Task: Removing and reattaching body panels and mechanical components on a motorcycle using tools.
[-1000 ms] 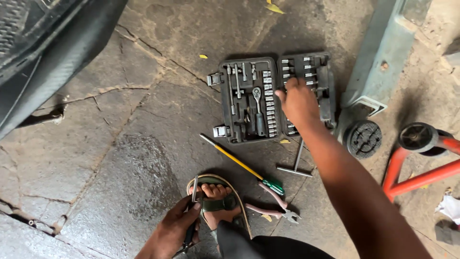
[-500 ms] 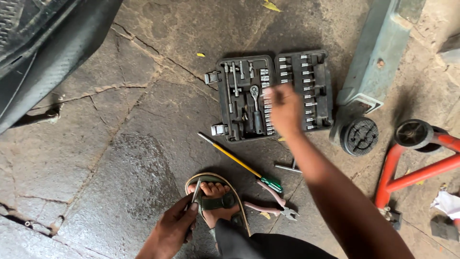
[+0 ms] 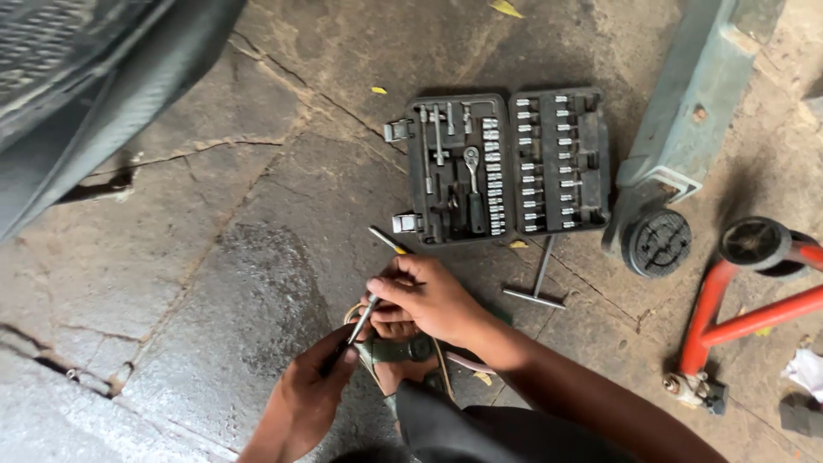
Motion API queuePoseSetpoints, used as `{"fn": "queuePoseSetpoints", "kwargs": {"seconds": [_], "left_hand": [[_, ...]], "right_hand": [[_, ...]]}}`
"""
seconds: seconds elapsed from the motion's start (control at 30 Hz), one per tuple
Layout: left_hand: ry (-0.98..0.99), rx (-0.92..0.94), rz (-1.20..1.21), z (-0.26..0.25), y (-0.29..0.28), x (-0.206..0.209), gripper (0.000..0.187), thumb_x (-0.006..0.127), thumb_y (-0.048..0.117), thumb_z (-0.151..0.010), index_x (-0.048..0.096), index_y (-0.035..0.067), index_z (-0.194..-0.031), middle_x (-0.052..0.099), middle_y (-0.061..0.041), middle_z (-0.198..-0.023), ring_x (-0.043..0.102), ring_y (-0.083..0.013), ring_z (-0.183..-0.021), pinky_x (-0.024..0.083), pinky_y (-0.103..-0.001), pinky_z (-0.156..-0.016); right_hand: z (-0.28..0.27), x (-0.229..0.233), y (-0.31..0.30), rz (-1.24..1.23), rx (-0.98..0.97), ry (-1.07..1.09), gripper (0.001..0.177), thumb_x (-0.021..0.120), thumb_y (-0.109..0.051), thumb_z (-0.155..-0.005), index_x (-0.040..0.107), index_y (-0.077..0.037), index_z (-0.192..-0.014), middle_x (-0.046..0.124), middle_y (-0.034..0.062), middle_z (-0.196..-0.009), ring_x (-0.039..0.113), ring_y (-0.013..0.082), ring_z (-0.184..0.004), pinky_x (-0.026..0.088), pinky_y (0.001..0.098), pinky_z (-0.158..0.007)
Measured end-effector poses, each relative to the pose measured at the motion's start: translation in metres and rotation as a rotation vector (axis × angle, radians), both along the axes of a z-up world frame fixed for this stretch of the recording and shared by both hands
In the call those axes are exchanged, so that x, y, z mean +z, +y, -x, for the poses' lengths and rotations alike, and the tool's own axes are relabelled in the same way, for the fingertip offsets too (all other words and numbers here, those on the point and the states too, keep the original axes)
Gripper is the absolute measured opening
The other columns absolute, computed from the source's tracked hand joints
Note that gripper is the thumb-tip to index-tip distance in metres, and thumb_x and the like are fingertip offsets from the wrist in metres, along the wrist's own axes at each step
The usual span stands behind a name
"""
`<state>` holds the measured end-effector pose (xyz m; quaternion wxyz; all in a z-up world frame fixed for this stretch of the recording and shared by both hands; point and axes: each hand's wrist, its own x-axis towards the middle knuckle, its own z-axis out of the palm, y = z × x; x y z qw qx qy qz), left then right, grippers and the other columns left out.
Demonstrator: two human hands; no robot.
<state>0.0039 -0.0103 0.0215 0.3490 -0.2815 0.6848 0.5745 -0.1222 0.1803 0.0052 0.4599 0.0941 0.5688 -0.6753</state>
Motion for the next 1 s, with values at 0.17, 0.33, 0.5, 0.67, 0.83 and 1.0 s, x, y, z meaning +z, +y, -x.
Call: {"fn": "queuePoseSetpoints", "kwargs": {"seconds": [0.17,0.33,0.5,0.67,0.83,1.0], "left_hand": [[0.237,0.012,0.183,-0.003,-0.001,0.020,0.041,0.066,0.024,-0.093,0.066,0.013,-0.132,0.079,-0.013,-0.105,0.075,-0.0201,-0.100,0.056,-0.034,-0.085],[0.299,0.117,0.252,0.002,-0.009,0.067,0.051,0.069,0.022,-0.084,0.068,0.019,-0.136,0.079,-0.016,-0.101,0.078,-0.0275,-0.102,0.058,-0.038,-0.087],[0.372,0.147,0.445,0.022,-0.043,0.155,0.045,0.069,0.025,-0.089,0.067,0.017,-0.133,0.076,-0.019,-0.103,0.072,-0.0390,-0.098,0.057,-0.047,-0.082],[0.376,0.367,0.213,0.029,-0.079,0.281,0.027,0.068,0.026,-0.094,0.064,0.008,-0.113,0.076,-0.021,-0.085,0.077,-0.0337,-0.085,0.059,-0.042,-0.075],[0.672,0.952,-0.155,0.031,-0.110,0.404,0.027,0.058,0.016,-0.105,0.054,0.004,-0.129,0.067,-0.014,-0.107,0.064,-0.0185,-0.096,0.055,-0.032,-0.082],[0.714,1.001,-0.357,0.044,-0.167,0.516,0.035,0.054,0.012,-0.103,0.049,0.005,-0.137,0.071,-0.007,-0.111,0.071,-0.0146,-0.097,0.058,-0.029,-0.081]], "right_hand": [[0.005,0.019,-0.006,-0.101,0.123,0.048,0.026,0.069,-0.020,-0.098,0.061,0.005,-0.095,0.071,0.0150,-0.088,0.072,0.0174,-0.077,0.060,0.0297,-0.065],[0.020,0.049,-0.028,-0.053,0.132,-0.021,0.021,0.072,-0.017,-0.091,0.066,0.004,-0.090,0.073,0.0117,-0.087,0.074,0.0155,-0.073,0.064,0.0285,-0.066],[0.054,0.130,-0.081,-0.059,0.244,0.103,0.019,0.073,-0.014,-0.091,0.069,0.005,-0.090,0.072,0.0118,-0.085,0.076,0.0172,-0.075,0.062,0.0284,-0.066],[0.061,0.278,-0.143,-0.047,0.449,0.368,0.020,0.067,-0.015,-0.094,0.068,0.005,-0.094,0.078,0.0155,-0.097,0.077,0.0203,-0.087,0.060,0.0325,-0.077],[0.017,0.296,-0.158,0.352,0.317,0.416,0.056,0.056,-0.019,-0.097,0.036,0.007,-0.142,0.055,0.0188,-0.135,0.057,0.0219,-0.124,0.044,0.0337,-0.104],[-0.033,0.279,-0.106,-0.037,0.303,0.247,0.065,0.068,-0.017,-0.089,0.038,-0.006,-0.146,0.062,0.0202,-0.119,0.063,0.0248,-0.098,0.052,0.0350,-0.084]]}}
